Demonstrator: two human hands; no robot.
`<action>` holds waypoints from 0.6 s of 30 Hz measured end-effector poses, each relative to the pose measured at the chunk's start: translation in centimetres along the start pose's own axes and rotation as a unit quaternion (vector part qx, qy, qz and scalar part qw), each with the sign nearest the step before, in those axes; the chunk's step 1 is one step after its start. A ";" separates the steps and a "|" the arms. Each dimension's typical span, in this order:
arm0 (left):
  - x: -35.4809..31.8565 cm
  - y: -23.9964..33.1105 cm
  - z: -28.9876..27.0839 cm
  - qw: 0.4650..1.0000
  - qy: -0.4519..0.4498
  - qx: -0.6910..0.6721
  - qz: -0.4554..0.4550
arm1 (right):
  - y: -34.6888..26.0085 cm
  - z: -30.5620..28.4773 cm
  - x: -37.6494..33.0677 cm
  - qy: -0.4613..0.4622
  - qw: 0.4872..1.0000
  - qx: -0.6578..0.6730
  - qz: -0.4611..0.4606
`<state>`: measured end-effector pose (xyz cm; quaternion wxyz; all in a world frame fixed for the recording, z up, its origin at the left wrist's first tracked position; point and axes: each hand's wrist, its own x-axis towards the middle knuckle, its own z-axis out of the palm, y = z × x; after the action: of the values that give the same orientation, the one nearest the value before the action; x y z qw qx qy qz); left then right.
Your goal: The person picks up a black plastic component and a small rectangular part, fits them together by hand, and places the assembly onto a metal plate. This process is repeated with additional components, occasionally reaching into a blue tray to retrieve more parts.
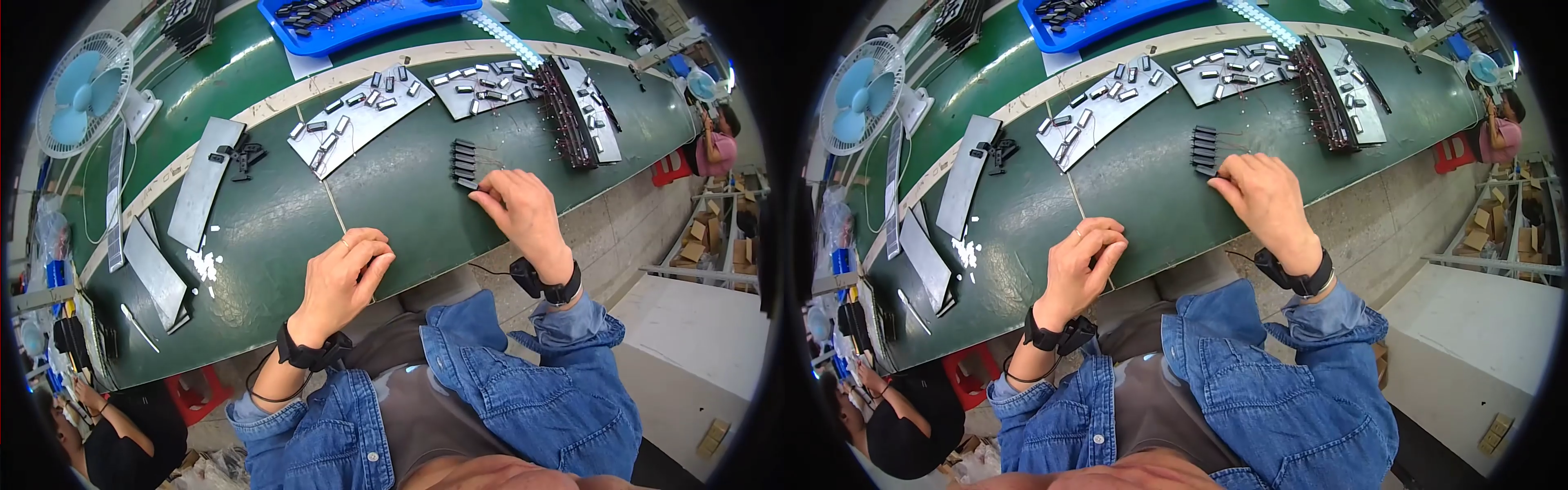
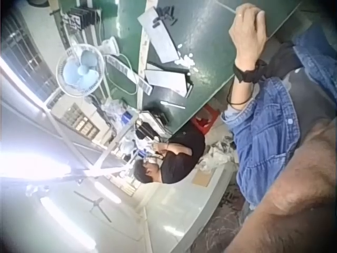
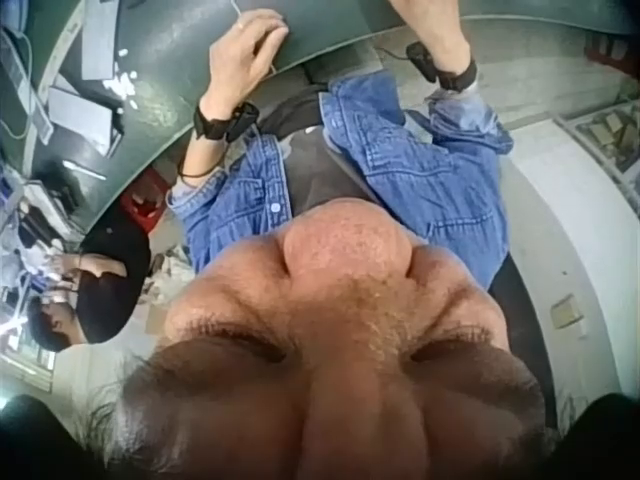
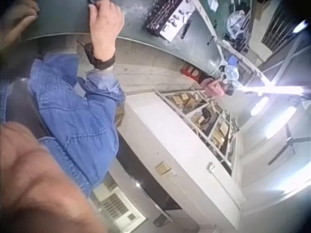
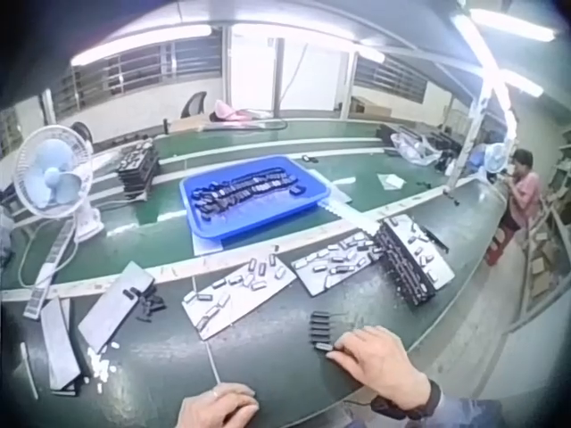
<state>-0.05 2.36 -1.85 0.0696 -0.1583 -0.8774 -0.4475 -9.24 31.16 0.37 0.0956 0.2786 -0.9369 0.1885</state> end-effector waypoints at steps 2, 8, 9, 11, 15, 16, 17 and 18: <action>0.0 -0.1 0.1 1.000 0.006 -0.001 -0.001 | 0.3 -0.1 0.1 -0.005 1.000 -0.007 0.013; -0.1 0.1 0.0 1.000 0.014 0.004 -0.002 | 0.2 -1.5 0.7 0.020 0.999 -0.025 0.027; -0.1 0.1 0.0 1.000 0.016 0.005 -0.003 | 0.2 -1.8 1.2 0.049 0.998 -0.022 -0.019; 0.0 0.0 0.1 1.000 0.013 0.008 0.001 | 0.5 -1.9 2.4 0.002 0.999 0.005 -0.048; 0.0 -0.2 0.1 1.000 0.018 0.004 0.008 | 1.5 -1.8 4.6 -0.117 0.984 0.060 -0.121; -0.1 -0.2 0.1 1.000 0.020 0.001 0.009 | 1.8 -1.6 5.0 -0.143 0.979 0.063 -0.130; -0.1 -0.2 0.1 1.000 0.026 0.003 0.008 | 2.0 -1.6 5.3 -0.168 0.974 0.064 -0.138; -0.1 -0.2 0.1 1.000 0.028 0.003 0.014 | 2.2 -1.6 5.5 -0.167 0.973 0.063 -0.144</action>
<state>-0.07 2.33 -2.13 0.1004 -0.1577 -0.8743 -0.4480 -14.89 30.80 2.74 -0.0541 0.4432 -0.8760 0.1821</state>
